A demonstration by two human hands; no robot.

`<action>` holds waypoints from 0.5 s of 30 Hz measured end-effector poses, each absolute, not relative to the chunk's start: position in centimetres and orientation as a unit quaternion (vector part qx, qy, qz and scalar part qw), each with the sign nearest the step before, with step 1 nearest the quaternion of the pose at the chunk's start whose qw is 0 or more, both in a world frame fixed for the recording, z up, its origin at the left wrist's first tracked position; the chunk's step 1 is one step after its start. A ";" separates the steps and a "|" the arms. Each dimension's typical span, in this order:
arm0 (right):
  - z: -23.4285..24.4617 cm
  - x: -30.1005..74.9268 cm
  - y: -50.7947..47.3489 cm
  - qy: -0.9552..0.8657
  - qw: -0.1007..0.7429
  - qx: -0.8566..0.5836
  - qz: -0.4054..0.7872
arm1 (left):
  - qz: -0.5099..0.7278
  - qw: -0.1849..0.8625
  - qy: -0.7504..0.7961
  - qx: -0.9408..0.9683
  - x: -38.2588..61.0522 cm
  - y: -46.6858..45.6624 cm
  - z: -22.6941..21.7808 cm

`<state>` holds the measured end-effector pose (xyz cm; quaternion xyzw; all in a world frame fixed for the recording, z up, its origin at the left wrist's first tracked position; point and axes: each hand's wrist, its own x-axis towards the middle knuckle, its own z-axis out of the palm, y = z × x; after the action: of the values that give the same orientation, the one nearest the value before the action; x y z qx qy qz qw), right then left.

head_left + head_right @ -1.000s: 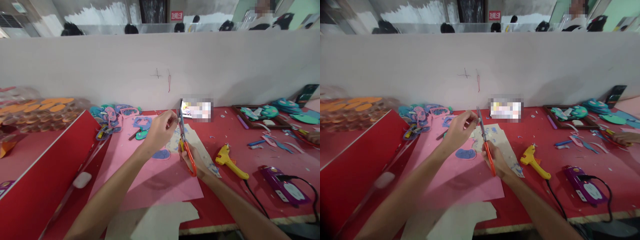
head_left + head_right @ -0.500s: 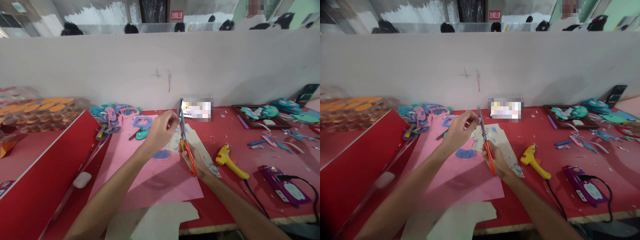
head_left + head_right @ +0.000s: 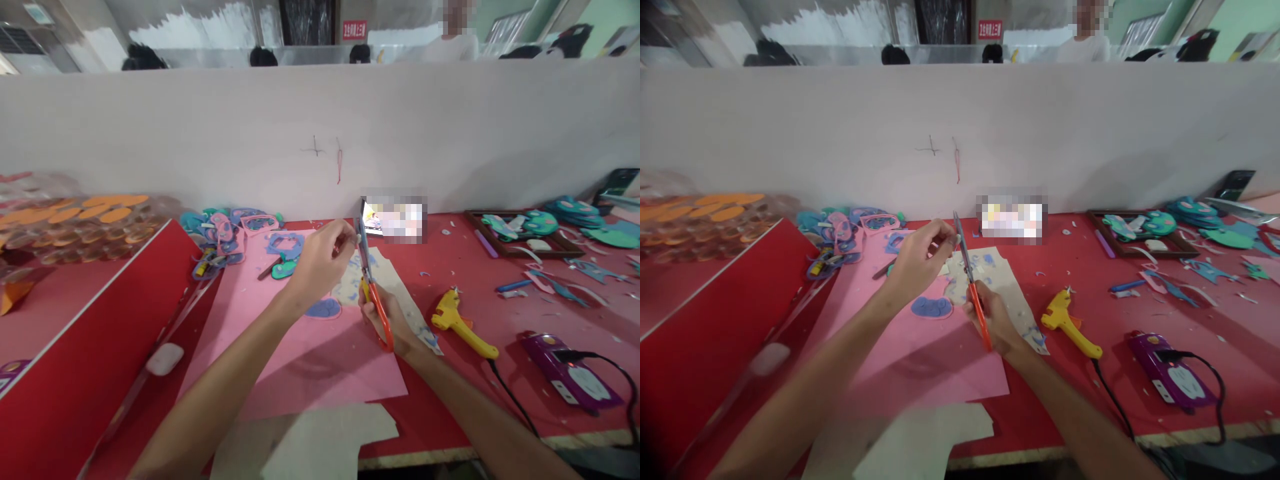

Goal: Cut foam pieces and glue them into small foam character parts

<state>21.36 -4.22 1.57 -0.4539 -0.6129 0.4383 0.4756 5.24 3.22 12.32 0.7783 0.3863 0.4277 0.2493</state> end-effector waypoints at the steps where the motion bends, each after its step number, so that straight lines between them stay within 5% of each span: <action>1: 1.7 21.4 -4.2 -0.612 0.476 -0.454 0.440 | 0.428 0.250 0.387 0.777 5.2 3.2 12.3; 15: 2.5 21.6 -4.3 -0.628 0.450 -0.477 0.419 | 0.445 0.271 0.391 0.759 5.2 3.2 12.4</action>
<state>21.57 -4.27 2.48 -0.4771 -0.6283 0.4189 0.4495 5.20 3.24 12.40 0.7589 0.3909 0.4451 0.2706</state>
